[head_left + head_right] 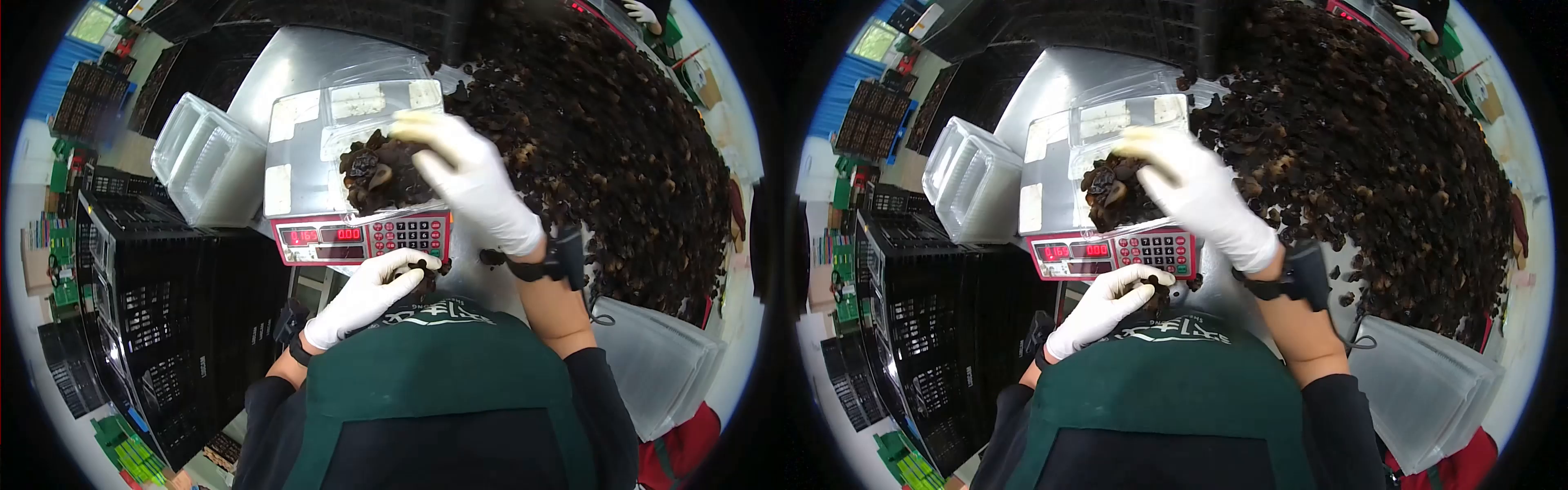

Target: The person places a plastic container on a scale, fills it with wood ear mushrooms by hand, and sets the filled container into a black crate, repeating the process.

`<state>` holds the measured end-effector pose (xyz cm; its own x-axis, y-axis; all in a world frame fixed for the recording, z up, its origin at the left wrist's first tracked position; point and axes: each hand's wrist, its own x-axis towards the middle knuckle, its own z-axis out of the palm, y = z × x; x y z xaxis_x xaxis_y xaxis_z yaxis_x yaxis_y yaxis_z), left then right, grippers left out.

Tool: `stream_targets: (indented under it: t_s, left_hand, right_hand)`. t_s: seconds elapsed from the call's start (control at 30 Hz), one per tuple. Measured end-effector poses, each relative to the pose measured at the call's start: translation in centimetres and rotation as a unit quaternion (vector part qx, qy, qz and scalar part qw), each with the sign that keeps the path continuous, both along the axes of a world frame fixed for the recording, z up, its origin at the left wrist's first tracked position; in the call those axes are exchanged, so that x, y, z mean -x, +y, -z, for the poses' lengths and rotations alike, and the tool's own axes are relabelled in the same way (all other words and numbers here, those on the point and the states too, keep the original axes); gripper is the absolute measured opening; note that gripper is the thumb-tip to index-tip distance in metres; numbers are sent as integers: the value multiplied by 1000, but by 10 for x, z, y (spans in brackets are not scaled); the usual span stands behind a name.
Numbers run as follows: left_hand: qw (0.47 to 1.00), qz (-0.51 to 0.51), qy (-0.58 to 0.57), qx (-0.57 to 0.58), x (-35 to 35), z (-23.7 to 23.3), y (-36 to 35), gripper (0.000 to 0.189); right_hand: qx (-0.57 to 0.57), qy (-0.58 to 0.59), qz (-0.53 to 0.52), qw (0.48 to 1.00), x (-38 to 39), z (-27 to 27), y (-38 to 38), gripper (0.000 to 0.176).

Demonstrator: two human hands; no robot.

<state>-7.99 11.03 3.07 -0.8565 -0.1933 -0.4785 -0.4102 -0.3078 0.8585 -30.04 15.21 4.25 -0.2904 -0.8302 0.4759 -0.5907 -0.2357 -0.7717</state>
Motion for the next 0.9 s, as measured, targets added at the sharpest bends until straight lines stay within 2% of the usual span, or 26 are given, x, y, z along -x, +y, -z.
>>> stream_targets:
  t_s: [0.03, 0.07, 0.1, 0.13, 0.17, 0.2, 0.23, 0.27, 0.3, 0.33, 0.37, 0.43, 0.47, 0.5, 0.53, 0.57, 0.63, 0.67, 0.7, 0.77, 0.83, 0.87, 0.9]
  left_hand:
    - [1000, 1, 4, 17, 1, -1, -1, 25]
    - [999, 3, 8, 34, 3, -5, -1, 26]
    - [999, 5, 12, 51, 6, -7, -1, 26]
    - [995, 13, 33, 88, 10, -7, 0, 28]
    - [992, 21, 38, 118, 17, -15, 1, 30]
    - [976, 29, 98, 192, 25, -10, 4, 31]
    - [951, 37, 156, 265, 33, -5, 8, 33]
    - [928, 52, 197, 313, 44, -5, 10, 35]
    - [901, 67, 235, 359, 55, -4, 13, 37]
    - [877, 52, 281, 387, 66, 1, 19, 42]
    - [858, 74, 296, 413, 74, 7, 21, 48]
    - [838, 125, 283, 449, 87, 9, 28, 57]
    - [837, 118, 293, 446, 89, 9, 31, 59]
    - [836, 114, 305, 442, 90, 8, 32, 61]
    - [833, 112, 319, 438, 91, 7, 33, 64]
    - [828, 111, 326, 443, 91, 6, 33, 66]
    - [817, 103, 342, 453, 92, 3, 32, 71]
    - [799, 81, 364, 472, 88, -2, 27, 75]
    - [808, 98, 331, 477, 86, -15, 18, 72]
    - [820, 139, 275, 482, 85, -45, -14, 68]
    - [694, -46, 282, 661, 76, -52, -58, 47]
    - [693, -119, 229, 673, 73, -55, -83, 40]
    - [632, -188, 215, 721, 74, -25, -131, 37]
  right_hand:
    - [3, -38, 54, 998, 8, 0, 8, 29]
    - [-36, -128, 97, 986, 15, -7, 22, 24]
    - [-27, -146, 150, 977, 23, -5, 35, 22]
    - [-86, -218, 209, 949, 28, -3, 52, 21]
    - [-138, -150, 223, 953, 42, 9, 73, 22]
    - [-204, -146, 245, 936, 43, 10, 89, 22]
    - [-227, -85, 264, 934, 46, 30, 107, 23]
    - [-272, 75, 278, 918, 47, 45, 126, 26]
    - [-293, 201, 243, 902, 48, 55, 147, 28]
    - [-344, 327, 256, 842, 42, 61, 164, 30]
    - [-397, 301, 300, 813, 34, 60, 174, 30]
    - [-358, 266, 315, 838, 33, 57, 189, 42]
    - [-301, 130, 284, 901, 27, 55, 188, 45]
    - [-237, -10, 249, 939, 13, 48, 182, 49]
    - [-166, -150, 211, 952, -3, 38, 174, 52]
    - [-133, -339, 130, 922, -29, 19, 159, 60]
    - [-86, -605, 113, 783, -48, 31, 143, 43]
    - [-137, -534, 79, 831, -45, 33, 140, 39]
    - [-186, -456, 45, 869, -40, 35, 138, 35]
    - [-236, -557, 54, 795, -33, 22, 122, 24]
    - [-280, -451, 84, 844, -21, 28, 119, 23]
    - [-276, -421, 81, 860, -14, 33, 119, 24]
    - [-274, -392, 78, 875, -8, 38, 118, 24]
